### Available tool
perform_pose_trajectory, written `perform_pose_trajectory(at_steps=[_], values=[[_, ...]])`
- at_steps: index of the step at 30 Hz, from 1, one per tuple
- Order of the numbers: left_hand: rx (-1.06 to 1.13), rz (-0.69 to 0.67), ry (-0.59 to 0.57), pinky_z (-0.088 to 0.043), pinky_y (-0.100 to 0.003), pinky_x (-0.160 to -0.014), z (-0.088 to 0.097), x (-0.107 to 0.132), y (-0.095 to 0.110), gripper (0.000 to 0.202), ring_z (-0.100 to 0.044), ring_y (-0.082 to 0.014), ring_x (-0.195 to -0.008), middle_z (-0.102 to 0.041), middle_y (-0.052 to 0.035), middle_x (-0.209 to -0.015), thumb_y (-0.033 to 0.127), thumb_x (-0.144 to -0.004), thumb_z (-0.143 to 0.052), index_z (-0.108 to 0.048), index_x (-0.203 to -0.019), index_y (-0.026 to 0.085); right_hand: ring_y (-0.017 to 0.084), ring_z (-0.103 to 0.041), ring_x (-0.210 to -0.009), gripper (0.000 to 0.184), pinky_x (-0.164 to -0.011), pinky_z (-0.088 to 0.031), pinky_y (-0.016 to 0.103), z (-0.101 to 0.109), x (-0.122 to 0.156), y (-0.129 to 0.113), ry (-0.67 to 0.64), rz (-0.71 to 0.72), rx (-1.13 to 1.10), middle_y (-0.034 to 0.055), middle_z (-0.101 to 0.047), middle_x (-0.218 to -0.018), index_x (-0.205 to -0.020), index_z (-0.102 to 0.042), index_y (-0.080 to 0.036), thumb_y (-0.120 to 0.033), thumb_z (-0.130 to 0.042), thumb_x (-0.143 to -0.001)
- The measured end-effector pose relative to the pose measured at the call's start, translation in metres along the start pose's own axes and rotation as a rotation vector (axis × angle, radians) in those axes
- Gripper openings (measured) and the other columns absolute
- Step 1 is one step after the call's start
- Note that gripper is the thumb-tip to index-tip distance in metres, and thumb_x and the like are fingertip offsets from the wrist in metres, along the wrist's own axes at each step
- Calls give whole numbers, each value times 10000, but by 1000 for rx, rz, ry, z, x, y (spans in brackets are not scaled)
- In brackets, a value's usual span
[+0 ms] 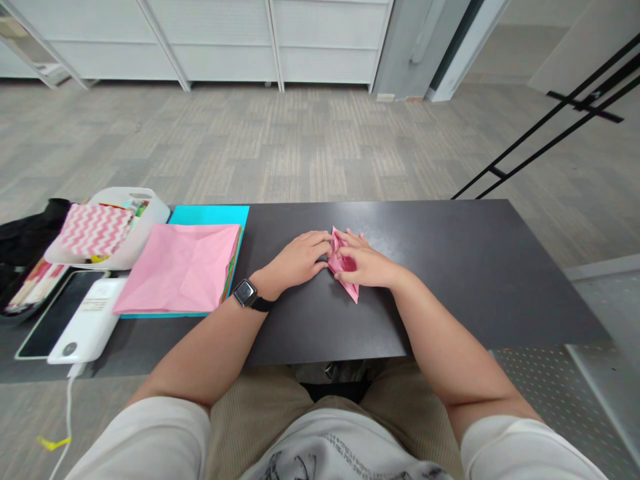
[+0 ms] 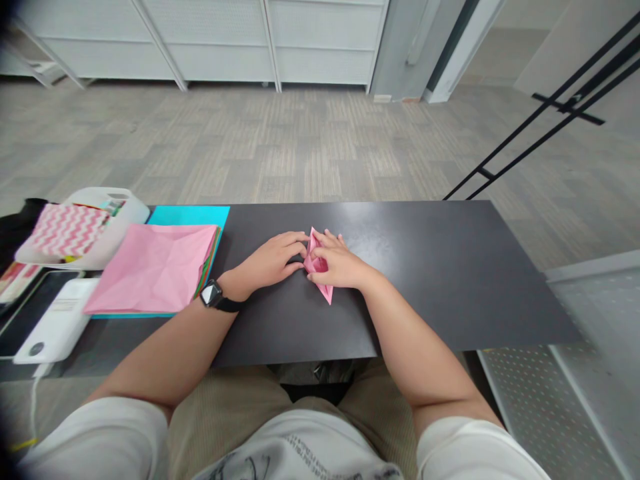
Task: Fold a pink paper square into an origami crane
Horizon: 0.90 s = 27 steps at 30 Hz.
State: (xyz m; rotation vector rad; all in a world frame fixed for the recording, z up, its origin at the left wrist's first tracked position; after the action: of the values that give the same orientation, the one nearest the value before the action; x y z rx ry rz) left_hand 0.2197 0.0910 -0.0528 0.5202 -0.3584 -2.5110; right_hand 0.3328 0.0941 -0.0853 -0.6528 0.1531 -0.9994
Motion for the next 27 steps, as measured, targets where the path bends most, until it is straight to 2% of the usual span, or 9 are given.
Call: perform_pose_trajectory(at_steps=[3,6,10,15,18,22,27], values=[[-17,3,6,-458,-568,-1244,2,1,2,157,-546,-328,-1477,-611,-144,-1520,196,-984,-699,-679,-1138,210,419,-120,-1707,205,-1342,-135,706,5,3,4,11,22,5,105,-277,-1825,-1070,-778,-227,-304,-768,-881],[-33,6,20,-422,-590,-1274,5,1,5,201,-518,-327,-1505,-578,-145,-1558,200,-987,-687,-685,-1188,221,394,-205,-1697,146,-1334,-194,701,14,6,15,52,-5,14,102,-365,-1788,-1044,-792,-242,-272,-730,-915],[-45,-3,25,-424,-591,-1270,5,0,10,260,-534,-323,-1475,-582,-131,-1554,221,-1002,-671,-695,-1260,243,426,-327,-1650,93,-1305,-210,760,23,8,26,107,-72,81,106,-447,-1740,-963,-793,-247,-280,-777,-878],[-56,3,48,-452,-575,-1240,6,0,12,278,-533,-330,-1455,-570,-133,-1564,240,-1021,-643,-726,-1286,246,422,-464,-1557,122,-1253,-198,846,24,11,16,119,-47,150,119,-544,-1640,-956,-795,-255,-295,-815,-843],[-71,-3,83,-455,-576,-1228,10,0,15,275,-525,-331,-1452,-551,-127,-1581,241,-1027,-633,-743,-1278,252,411,-470,-1542,113,-1252,-215,842,27,13,12,154,-33,184,93,-555,-1622,-959,-808,-268,-246,-787,-850],[-102,-6,92,-485,-532,-1176,13,-1,21,249,-587,-300,-1334,-627,-115,-1455,260,-1057,-592,-767,-1234,249,434,-459,-1539,188,-1259,-247,820,31,14,15,202,-55,266,95,-562,-1623,-1006,-831,-265,-189,-758,-851],[-77,-34,52,-526,-457,-1073,10,-3,30,260,-652,-260,-1189,-725,-97,-1270,262,-1081,-552,-784,-1196,238,387,-579,-1403,184,-1249,-295,797,34,14,14,219,-31,268,76,-662,-1496,-1014,-830,-293,-207,-765,-865]])
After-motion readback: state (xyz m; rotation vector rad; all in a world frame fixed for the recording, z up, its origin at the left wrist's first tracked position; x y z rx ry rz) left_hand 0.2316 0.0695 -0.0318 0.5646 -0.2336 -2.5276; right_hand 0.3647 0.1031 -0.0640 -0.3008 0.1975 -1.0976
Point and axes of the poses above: each hand's wrist, its own x-axis away from the middle knuckle, its own z-axis out of the back of the hand, y = z × x, the point moved 10 cm from there along -x, towards the middle knuckle
